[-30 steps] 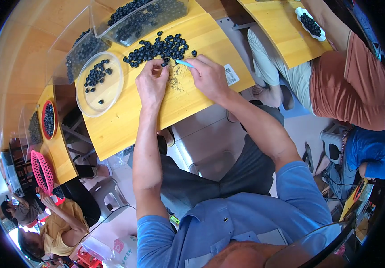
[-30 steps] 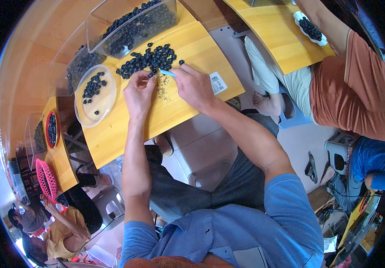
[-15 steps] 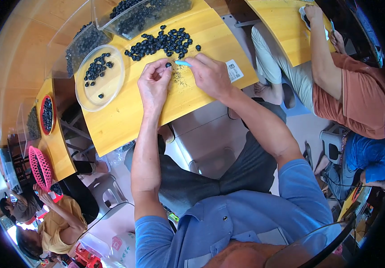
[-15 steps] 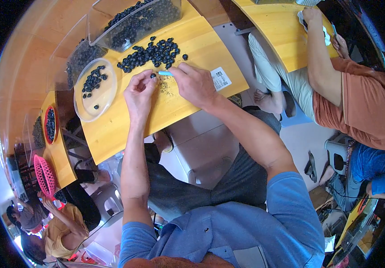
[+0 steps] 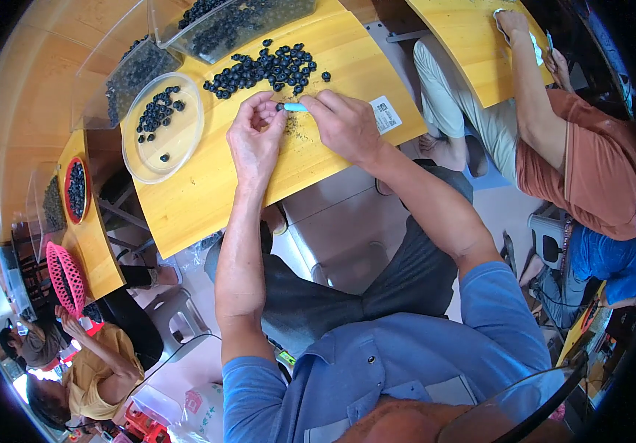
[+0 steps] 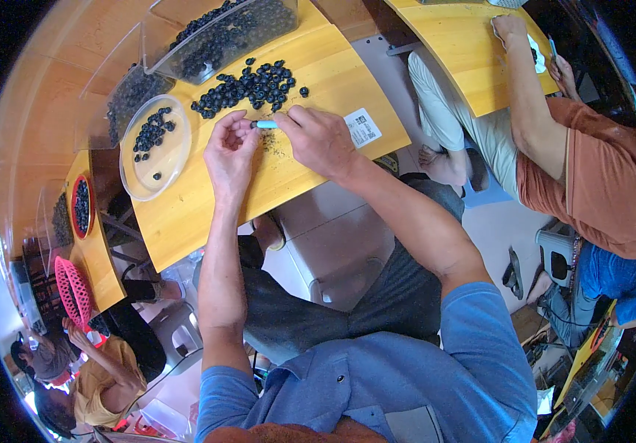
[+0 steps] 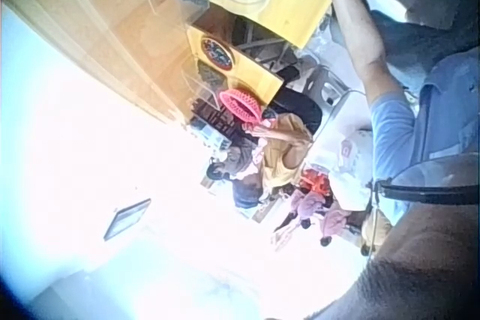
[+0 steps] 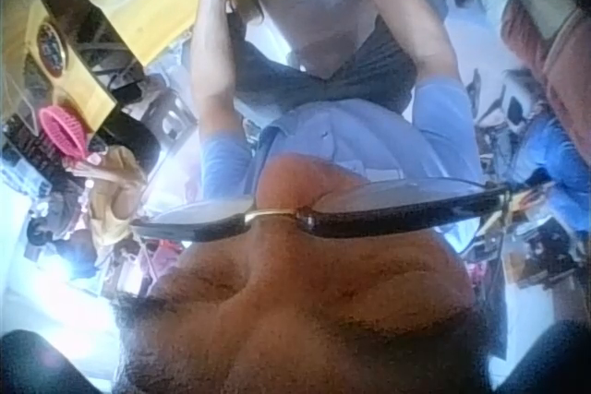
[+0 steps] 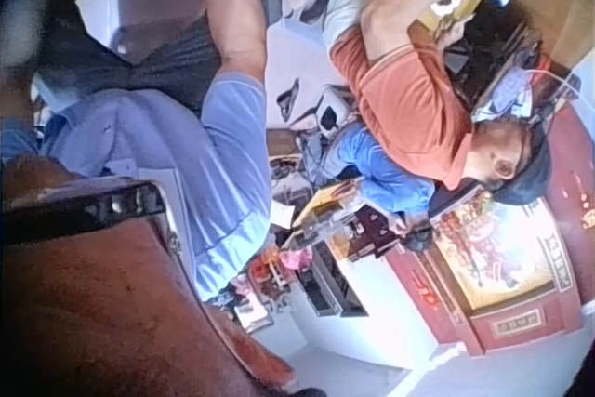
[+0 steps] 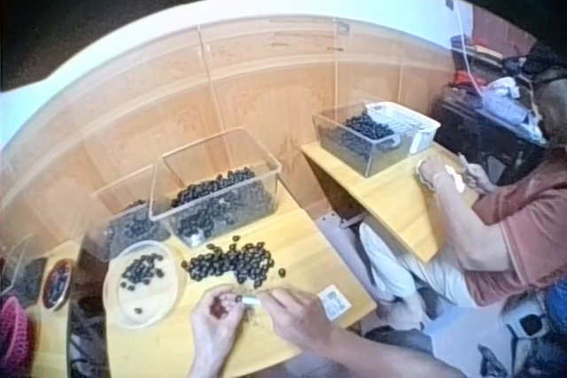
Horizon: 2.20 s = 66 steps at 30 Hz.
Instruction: The person sorts and inspects small black round components on a table using tweezers, moving them from a plastic container into a small tray.
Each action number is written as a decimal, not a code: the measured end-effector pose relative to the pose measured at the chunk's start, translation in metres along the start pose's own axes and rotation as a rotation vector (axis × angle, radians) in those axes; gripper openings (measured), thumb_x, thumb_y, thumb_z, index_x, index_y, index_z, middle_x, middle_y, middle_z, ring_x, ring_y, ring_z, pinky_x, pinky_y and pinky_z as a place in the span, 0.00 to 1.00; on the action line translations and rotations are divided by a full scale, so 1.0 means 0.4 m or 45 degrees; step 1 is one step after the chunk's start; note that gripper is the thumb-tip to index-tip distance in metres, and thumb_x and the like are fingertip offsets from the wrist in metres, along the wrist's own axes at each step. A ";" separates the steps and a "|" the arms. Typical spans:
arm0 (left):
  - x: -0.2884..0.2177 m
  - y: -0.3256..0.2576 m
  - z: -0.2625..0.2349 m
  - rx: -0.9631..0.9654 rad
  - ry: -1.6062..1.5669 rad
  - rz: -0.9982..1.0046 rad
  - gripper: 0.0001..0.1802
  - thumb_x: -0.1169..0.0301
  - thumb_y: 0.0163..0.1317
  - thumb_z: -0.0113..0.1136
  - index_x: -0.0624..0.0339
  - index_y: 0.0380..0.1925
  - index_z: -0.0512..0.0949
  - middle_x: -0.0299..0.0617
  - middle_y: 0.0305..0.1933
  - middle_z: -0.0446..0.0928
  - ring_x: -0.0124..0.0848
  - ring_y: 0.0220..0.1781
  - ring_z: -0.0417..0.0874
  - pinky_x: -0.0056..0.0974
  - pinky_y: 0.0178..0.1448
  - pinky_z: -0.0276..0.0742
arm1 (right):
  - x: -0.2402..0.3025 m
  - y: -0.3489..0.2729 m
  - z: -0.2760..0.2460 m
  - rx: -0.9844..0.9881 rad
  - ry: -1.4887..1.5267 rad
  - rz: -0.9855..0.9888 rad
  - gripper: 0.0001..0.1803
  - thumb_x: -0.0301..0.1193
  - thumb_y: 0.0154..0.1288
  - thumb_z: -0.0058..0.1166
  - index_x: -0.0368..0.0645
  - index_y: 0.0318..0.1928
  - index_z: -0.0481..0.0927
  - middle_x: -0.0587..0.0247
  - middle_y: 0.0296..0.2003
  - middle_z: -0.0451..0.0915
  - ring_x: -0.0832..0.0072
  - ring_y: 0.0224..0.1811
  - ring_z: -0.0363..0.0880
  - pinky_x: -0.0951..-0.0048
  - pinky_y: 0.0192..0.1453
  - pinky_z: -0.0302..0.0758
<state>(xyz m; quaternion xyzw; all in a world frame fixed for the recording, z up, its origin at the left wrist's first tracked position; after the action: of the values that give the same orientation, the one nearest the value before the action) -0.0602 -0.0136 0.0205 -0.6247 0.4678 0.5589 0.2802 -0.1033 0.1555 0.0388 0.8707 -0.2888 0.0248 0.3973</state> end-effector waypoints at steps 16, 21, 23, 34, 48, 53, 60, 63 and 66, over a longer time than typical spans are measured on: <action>0.005 -0.029 -0.020 -0.085 -0.117 0.060 0.27 0.83 0.67 0.68 0.65 0.63 0.70 0.43 0.46 0.83 0.28 0.45 0.85 0.32 0.52 0.83 | 0.001 -0.005 0.021 0.087 0.030 0.095 0.15 0.22 0.61 0.58 0.41 0.49 0.86 0.60 0.33 0.79 0.60 0.33 0.86 0.59 0.35 0.83; -0.020 -0.035 -0.110 -0.238 0.261 0.280 0.11 0.78 0.68 0.69 0.62 0.49 0.82 0.40 0.43 0.83 0.25 0.43 0.85 0.33 0.50 0.82 | -0.029 -0.016 0.038 0.143 -0.010 0.175 0.11 0.23 0.61 0.57 0.43 0.44 0.85 0.61 0.34 0.80 0.60 0.34 0.87 0.57 0.37 0.84; -0.026 -0.015 -0.186 -0.385 0.355 0.365 0.08 0.78 0.68 0.69 0.62 0.46 0.84 0.40 0.42 0.84 0.27 0.41 0.85 0.34 0.49 0.82 | -0.028 -0.010 0.034 0.120 0.048 0.201 0.11 0.23 0.62 0.56 0.42 0.44 0.85 0.60 0.34 0.81 0.59 0.34 0.87 0.56 0.37 0.84; -0.053 0.051 -0.091 -0.163 0.804 0.611 0.11 0.73 0.63 0.72 0.59 0.45 0.86 0.48 0.47 0.83 0.47 0.53 0.83 0.47 0.61 0.77 | -0.073 0.011 -0.009 -0.037 0.237 0.483 0.10 0.25 0.67 0.60 0.45 0.48 0.87 0.59 0.36 0.83 0.53 0.35 0.85 0.54 0.38 0.81; -0.045 0.070 0.105 0.108 0.895 0.533 0.09 0.73 0.58 0.74 0.62 0.38 0.87 0.47 0.39 0.83 0.47 0.47 0.83 0.49 0.55 0.78 | -0.111 0.009 -0.012 -0.084 0.206 0.536 0.10 0.26 0.66 0.61 0.46 0.48 0.86 0.59 0.37 0.83 0.54 0.36 0.85 0.54 0.39 0.81; -0.060 0.057 0.094 0.101 0.906 0.604 0.09 0.71 0.61 0.73 0.64 0.39 0.86 0.49 0.39 0.83 0.49 0.44 0.84 0.49 0.51 0.80 | -0.111 0.009 -0.014 -0.096 0.229 0.534 0.10 0.26 0.66 0.61 0.47 0.47 0.87 0.59 0.36 0.83 0.54 0.36 0.85 0.54 0.39 0.81; -0.062 0.055 0.085 0.155 0.900 0.519 0.11 0.71 0.62 0.73 0.64 0.43 0.87 0.50 0.40 0.82 0.48 0.45 0.84 0.48 0.51 0.80 | -0.104 0.014 -0.016 -0.073 0.246 0.532 0.09 0.26 0.66 0.62 0.46 0.47 0.87 0.59 0.37 0.83 0.54 0.37 0.85 0.54 0.39 0.81; -0.061 0.056 0.095 0.151 0.919 0.518 0.12 0.71 0.62 0.73 0.63 0.44 0.87 0.50 0.40 0.82 0.47 0.47 0.84 0.47 0.52 0.80 | -0.104 0.014 -0.017 -0.065 0.250 0.535 0.09 0.26 0.67 0.61 0.46 0.47 0.87 0.59 0.37 0.83 0.54 0.37 0.85 0.54 0.39 0.81; -0.060 0.056 0.099 0.155 0.858 0.577 0.12 0.71 0.63 0.73 0.62 0.46 0.86 0.50 0.40 0.82 0.48 0.43 0.84 0.47 0.50 0.81 | -0.108 0.010 -0.013 -0.035 0.231 0.548 0.09 0.27 0.68 0.61 0.46 0.47 0.87 0.59 0.37 0.84 0.54 0.37 0.86 0.54 0.39 0.81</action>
<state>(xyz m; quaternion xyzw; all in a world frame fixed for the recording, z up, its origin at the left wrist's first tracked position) -0.0962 0.0183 0.0388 -0.6362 0.6915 0.3418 0.0173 -0.1402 0.1779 0.0332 0.7777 -0.4314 0.1831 0.4190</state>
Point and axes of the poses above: each hand's wrist, its own y-axis towards the middle knuckle, its own z-axis out of the palm, x = y × z, the point moved 6 cm from there along y, towards the middle knuckle
